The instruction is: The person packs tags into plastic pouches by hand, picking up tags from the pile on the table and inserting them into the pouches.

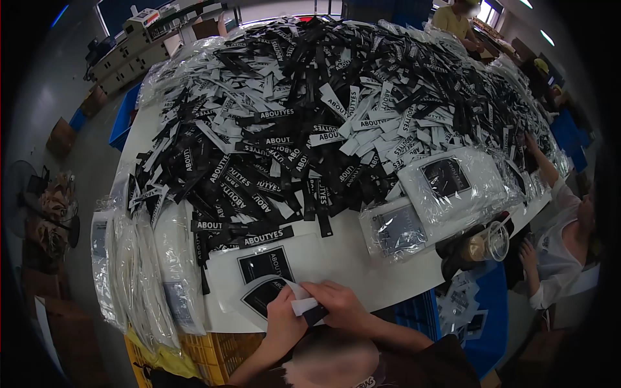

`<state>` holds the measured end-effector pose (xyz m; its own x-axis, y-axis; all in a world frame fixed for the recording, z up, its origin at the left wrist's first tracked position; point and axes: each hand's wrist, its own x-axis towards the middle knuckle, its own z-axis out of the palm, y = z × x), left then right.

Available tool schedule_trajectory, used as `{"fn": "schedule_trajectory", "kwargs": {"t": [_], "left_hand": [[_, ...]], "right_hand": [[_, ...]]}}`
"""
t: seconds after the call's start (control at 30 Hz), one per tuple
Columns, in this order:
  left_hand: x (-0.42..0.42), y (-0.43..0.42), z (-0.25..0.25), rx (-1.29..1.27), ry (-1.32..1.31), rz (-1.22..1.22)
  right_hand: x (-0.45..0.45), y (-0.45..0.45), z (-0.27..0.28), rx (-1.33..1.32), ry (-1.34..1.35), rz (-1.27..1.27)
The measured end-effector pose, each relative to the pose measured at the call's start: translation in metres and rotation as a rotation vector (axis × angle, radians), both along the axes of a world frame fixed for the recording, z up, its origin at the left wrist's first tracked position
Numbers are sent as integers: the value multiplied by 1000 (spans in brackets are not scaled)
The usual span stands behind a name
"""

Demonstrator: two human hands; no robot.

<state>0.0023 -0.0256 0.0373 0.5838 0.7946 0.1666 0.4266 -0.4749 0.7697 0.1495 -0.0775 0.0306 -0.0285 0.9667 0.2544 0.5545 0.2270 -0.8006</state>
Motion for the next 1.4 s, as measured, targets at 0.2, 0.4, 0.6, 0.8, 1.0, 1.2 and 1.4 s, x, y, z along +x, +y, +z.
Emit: {"fn": "schedule_trajectory", "kwargs": {"t": [0.2,0.4,0.6,0.8,1.0,1.2,1.4], "left_hand": [[-2,-4,15,50,33,169],[3,0,39,370,-158,-81],[21,-2,13,216,5,8],[15,3,10,159,217,-72],[27,-3,21,53,60,-46],[17,6,17,144,122,63],[21,4,24,112,-24,-49]], "right_hand": [[16,3,23,61,164,-180],[18,-14,18,-317,985,-66],[42,-16,0,-116,1037,-212],[68,-24,-2,-26,792,-387],[47,-11,6,102,1427,-217],[47,-11,2,64,1344,-67],[40,-6,22,-466,801,-78]]}}
